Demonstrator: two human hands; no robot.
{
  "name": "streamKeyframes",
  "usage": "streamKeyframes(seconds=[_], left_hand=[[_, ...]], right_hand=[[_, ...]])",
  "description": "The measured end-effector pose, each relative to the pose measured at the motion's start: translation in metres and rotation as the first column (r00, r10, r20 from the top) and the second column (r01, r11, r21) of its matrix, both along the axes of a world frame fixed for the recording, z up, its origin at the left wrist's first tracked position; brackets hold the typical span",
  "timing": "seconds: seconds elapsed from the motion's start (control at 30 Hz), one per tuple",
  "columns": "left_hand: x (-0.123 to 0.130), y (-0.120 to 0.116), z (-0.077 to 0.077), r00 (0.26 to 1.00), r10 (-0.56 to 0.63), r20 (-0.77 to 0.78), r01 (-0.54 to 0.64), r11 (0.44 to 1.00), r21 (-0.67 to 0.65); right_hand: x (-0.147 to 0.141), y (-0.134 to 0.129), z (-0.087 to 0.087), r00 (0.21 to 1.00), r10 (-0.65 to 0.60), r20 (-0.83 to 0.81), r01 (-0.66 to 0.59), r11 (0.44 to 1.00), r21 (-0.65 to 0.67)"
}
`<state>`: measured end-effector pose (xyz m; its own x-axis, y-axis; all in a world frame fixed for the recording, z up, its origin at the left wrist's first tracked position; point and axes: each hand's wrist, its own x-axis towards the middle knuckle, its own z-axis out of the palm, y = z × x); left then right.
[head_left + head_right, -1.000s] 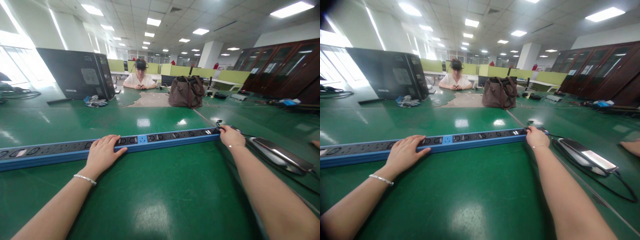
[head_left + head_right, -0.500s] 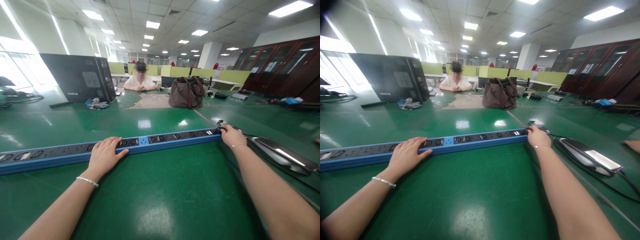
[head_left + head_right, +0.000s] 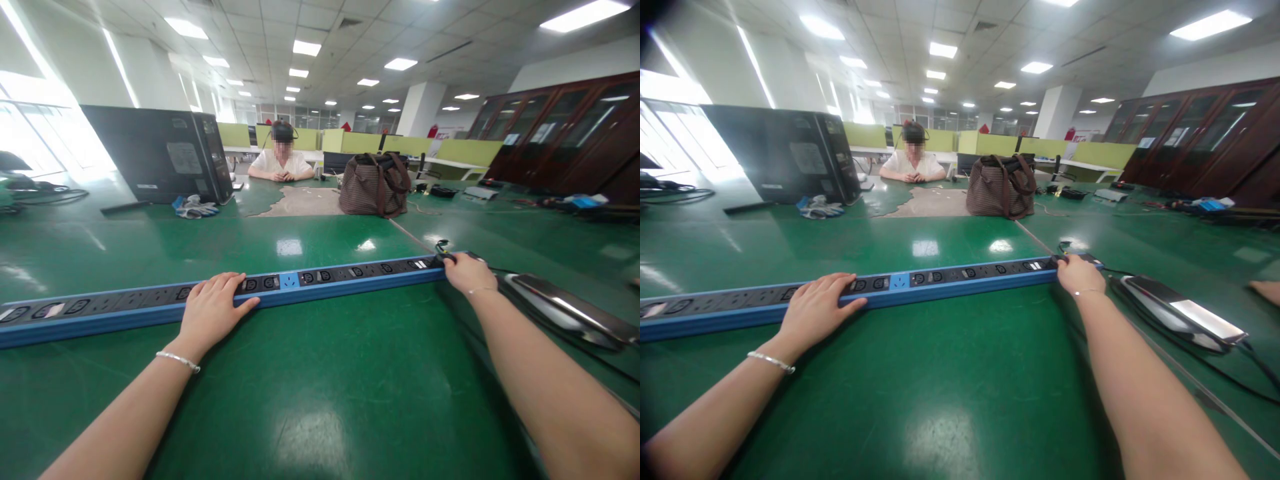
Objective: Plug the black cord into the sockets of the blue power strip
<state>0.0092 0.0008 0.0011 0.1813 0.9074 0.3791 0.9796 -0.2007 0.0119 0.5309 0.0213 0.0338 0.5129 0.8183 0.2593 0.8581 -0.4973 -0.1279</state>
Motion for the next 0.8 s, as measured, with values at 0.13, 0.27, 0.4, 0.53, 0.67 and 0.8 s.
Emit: streamKeyframes(seconds=[0.13, 0.27, 0.4, 0.53, 0.67, 0.8], left_hand=[[0.000, 0.000, 0.000, 1.000, -0.007, -0.002, 0.007, 1.000, 0.001], [-0.001, 0.000, 0.000, 1.000, -0.003, 0.006, 0.003, 1.000, -0.002], [0.000, 0.000, 0.000, 1.000, -0.013, 0.014, 0.013, 1.000, 0.004], [0.000, -0.001, 0.000, 1.000, -0.011, 0.015, 0.011, 1.000, 0.006], [0.000, -0.001, 0.001, 1.000, -0.009, 0.015, 0.009, 1.000, 0.004], [0.000, -0.001, 0.001, 1.000, -0.013, 0.008, 0.013, 1.000, 0.007]], right_hand=[[-0.003, 0.000, 0.004, 0.996, -0.085, -0.029, 0.083, 0.995, -0.050], [-0.004, 0.000, 0.005, 0.998, -0.064, -0.026, 0.063, 0.997, -0.046], [-0.005, -0.002, 0.005, 0.998, -0.061, -0.019, 0.060, 0.997, -0.041], [-0.009, -0.002, 0.005, 0.996, -0.082, -0.027, 0.080, 0.995, -0.052], [-0.005, 0.000, 0.008, 0.995, -0.090, -0.047, 0.087, 0.994, -0.065], [0.012, 0.002, 0.013, 0.987, -0.107, -0.116, 0.110, 0.994, 0.020]])
